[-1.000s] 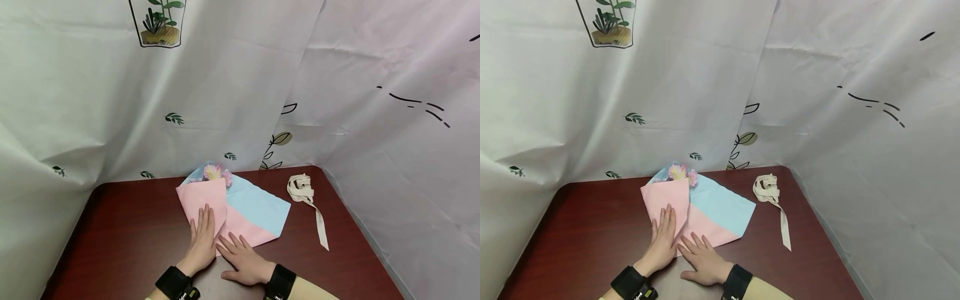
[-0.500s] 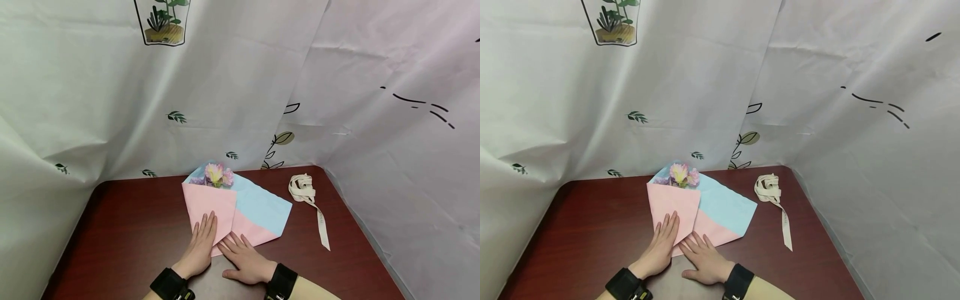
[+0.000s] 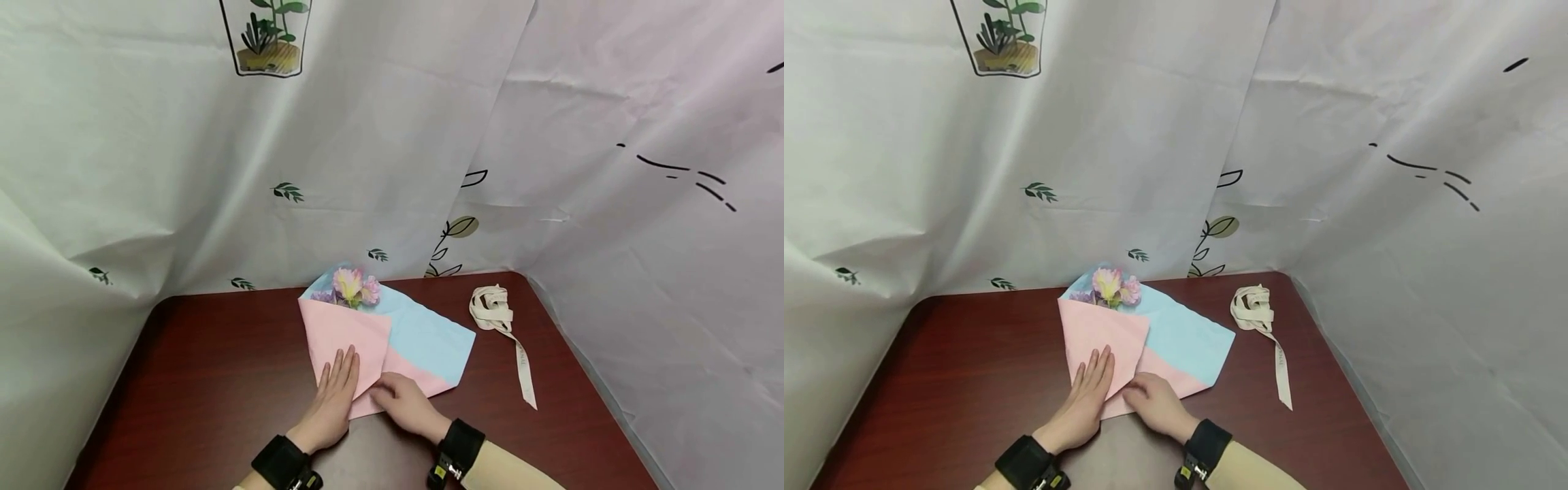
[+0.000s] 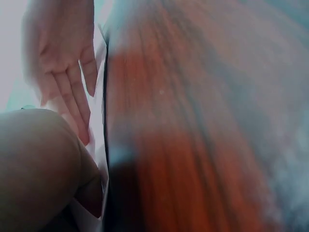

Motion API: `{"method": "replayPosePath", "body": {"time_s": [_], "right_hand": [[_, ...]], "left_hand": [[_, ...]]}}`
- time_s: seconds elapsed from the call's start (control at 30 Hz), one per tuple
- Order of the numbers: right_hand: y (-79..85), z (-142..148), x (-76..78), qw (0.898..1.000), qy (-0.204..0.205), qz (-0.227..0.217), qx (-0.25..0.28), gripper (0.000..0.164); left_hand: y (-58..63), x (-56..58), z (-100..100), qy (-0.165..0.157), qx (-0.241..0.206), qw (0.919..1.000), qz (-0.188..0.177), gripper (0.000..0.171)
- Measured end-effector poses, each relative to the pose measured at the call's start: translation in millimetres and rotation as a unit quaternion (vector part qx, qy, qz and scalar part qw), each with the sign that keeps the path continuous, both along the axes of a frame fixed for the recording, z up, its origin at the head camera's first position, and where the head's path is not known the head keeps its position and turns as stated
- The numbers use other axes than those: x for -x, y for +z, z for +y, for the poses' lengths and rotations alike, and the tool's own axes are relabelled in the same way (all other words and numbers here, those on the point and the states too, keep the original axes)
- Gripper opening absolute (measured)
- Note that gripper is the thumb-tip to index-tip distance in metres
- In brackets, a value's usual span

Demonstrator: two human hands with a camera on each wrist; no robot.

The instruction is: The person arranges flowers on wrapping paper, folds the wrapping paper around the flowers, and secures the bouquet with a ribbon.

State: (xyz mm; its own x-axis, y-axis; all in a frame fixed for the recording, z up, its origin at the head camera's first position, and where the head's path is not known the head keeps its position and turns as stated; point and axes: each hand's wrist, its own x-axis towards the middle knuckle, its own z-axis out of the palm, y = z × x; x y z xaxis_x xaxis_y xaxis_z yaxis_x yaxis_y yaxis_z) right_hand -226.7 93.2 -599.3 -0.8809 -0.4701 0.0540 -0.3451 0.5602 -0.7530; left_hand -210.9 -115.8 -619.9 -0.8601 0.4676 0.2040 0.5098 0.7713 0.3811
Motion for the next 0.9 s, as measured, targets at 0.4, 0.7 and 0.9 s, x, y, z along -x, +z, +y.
{"method": "replayPosePath", "body": {"time_s": [0.4,0.7,0.9], "right_hand": [[-2.4,-3.3,16.8,0.992,-0.101,-0.068,0.041,0.03],[-5.0,-0.4,23.5,0.992,-0.094,-0.064,0.052,0.023],[-6.6,2.1,25.4,0.99,-0.107,-0.068,0.055,0.021]], "left_hand": [[1.4,-0.1,5.3,-0.002,0.01,0.9999,0.007,0.107],[-0.6,-1.1,1.1,0.003,0.015,0.9997,-0.016,0.105],[-3.0,-1.0,-3.2,0.0,0.009,0.9998,-0.018,0.106]]}}
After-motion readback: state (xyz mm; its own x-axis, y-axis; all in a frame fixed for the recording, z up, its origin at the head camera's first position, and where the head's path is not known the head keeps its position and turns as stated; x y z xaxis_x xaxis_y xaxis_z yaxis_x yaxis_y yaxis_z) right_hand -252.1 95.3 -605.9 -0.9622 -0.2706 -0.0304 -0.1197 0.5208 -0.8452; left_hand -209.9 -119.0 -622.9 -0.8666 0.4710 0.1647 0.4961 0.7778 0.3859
